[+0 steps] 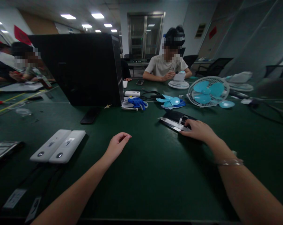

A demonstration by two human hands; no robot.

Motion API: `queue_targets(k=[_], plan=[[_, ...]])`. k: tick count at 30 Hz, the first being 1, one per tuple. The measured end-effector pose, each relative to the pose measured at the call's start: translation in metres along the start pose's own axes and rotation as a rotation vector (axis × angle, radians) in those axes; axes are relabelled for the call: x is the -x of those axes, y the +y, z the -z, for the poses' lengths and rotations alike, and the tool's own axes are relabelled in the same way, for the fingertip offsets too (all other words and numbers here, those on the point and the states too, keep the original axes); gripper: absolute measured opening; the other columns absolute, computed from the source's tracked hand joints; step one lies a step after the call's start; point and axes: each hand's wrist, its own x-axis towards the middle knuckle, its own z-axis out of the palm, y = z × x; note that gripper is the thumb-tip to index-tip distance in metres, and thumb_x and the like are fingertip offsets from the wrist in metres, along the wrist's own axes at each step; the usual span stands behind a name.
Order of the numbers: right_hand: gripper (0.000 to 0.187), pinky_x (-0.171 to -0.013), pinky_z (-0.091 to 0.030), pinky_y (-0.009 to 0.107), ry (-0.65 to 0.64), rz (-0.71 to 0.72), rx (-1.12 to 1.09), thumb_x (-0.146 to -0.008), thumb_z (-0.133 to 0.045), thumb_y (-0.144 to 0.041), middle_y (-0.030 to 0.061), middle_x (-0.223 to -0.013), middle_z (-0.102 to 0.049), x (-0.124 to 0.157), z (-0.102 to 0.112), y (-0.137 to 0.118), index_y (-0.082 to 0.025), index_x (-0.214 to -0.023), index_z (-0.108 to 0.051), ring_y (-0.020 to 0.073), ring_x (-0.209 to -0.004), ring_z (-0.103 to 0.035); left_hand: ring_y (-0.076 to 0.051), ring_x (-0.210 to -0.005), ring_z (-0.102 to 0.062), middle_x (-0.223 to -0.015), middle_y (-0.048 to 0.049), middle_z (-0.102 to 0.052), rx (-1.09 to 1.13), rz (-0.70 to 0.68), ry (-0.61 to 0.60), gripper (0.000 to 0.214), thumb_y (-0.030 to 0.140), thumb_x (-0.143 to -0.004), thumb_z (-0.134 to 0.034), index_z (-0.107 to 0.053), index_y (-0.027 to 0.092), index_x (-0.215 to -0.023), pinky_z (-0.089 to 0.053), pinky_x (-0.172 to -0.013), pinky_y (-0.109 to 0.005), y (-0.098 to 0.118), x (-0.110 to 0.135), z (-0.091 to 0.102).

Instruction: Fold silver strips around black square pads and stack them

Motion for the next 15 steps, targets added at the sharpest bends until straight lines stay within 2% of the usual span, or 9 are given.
queue_targets(k=[6, 11, 15], plan=[[0.065, -0.086, -0.039, 0.048, -0.063, -0.401, -0.047, -0.074, -0.052, -0.071, 0.018, -0.119, -0.055, 0.001, 0.008, 0.064, -0.022, -0.116, -0.056, 0.0367, -0.109, -0.052, -0.017, -0.081, -0.056, -0.092, -0.0039, -0.063, -0.015, 0.017, -0.029, 0.031, 0.043, -0.086, -0.052, -0.065, 0.019, -0.1, -0.043, -0.071, -0.028, 0.001, 0.001, 0.0], [0.063, -0.085, -0.042, 0.055, -0.065, -0.728, -0.095, -0.077, -0.049, -0.068, 0.0202, -0.124, -0.053, 0.008, 0.006, 0.098, -0.022, -0.121, -0.055, 0.0421, -0.113, -0.05, -0.018, -0.083, -0.056, -0.095, -0.0047, -0.063, -0.038, 0.025, -0.044, 0.031, 0.044, -0.087, -0.051, -0.065, 0.019, -0.1, -0.043, -0.072, -0.029, 0.005, 0.003, -0.001], [0.07, -0.082, -0.043, 0.061, -0.013, -0.832, -0.118, -0.076, -0.049, -0.065, 0.0275, -0.122, -0.053, 0.005, 0.0, 0.113, -0.015, -0.125, -0.054, 0.0469, -0.114, -0.05, -0.018, -0.081, -0.057, -0.093, -0.0045, -0.063, -0.044, 0.012, -0.05, 0.031, 0.044, -0.087, -0.051, -0.065, 0.019, -0.1, -0.043, -0.07, -0.028, 0.001, 0.001, -0.001]])
